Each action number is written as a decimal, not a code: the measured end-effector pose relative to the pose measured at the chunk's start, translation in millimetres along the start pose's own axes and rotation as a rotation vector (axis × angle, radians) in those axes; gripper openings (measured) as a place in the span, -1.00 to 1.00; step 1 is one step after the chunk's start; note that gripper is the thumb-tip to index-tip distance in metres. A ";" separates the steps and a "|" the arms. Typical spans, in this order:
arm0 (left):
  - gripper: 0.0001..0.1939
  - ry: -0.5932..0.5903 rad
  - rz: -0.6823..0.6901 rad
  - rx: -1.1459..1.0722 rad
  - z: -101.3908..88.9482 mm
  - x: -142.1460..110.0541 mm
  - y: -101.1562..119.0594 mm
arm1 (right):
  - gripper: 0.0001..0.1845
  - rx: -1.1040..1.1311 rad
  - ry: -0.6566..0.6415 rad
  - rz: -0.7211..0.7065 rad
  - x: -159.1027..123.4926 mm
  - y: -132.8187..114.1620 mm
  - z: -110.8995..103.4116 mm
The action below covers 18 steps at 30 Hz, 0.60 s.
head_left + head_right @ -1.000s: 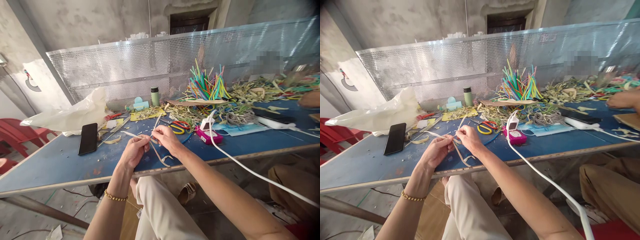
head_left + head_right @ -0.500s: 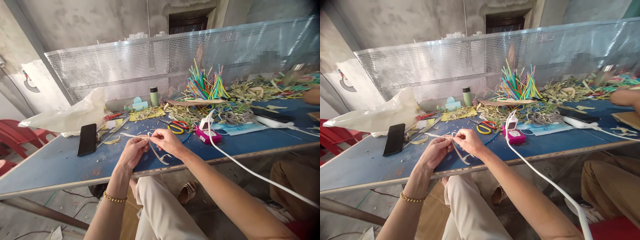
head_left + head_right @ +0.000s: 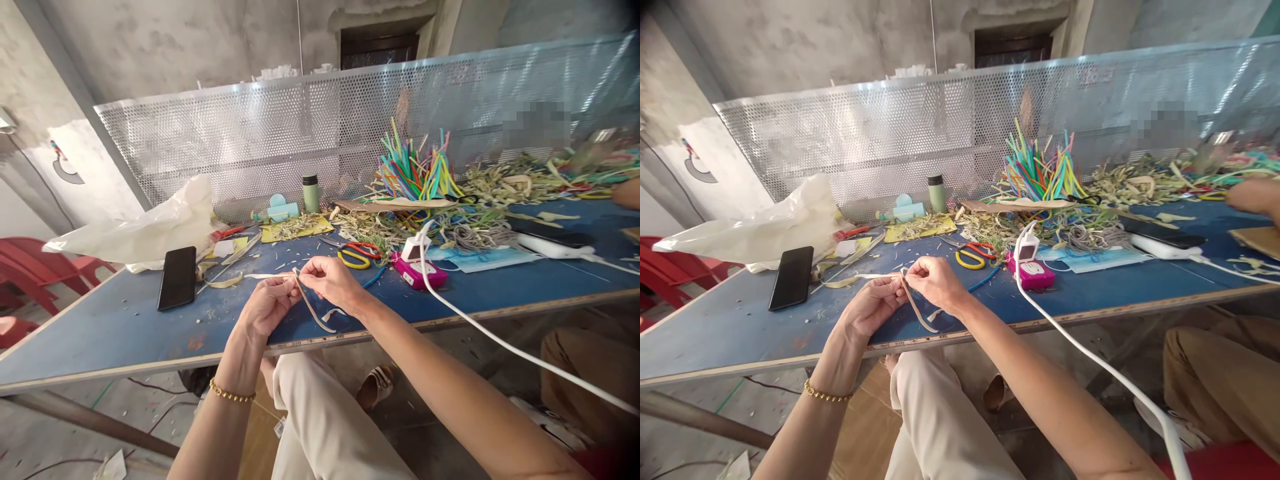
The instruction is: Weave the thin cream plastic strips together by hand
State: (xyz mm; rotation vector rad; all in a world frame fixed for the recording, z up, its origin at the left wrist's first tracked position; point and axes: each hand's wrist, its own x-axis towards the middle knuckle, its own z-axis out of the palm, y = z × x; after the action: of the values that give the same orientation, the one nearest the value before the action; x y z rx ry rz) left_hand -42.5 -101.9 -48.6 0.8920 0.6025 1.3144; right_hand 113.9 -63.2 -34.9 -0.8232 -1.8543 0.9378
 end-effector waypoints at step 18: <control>-0.85 0.017 0.003 0.019 2.5 -0.9 2.0 | -0.85 -0.027 -0.051 0.008 2.8 1.4 -3.5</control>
State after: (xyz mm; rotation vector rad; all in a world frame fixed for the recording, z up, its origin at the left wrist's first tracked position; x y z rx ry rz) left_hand -41.7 -103.3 -45.7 0.8986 0.6279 1.3221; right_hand 116.1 -59.3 -33.8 -0.8303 -1.9124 0.9491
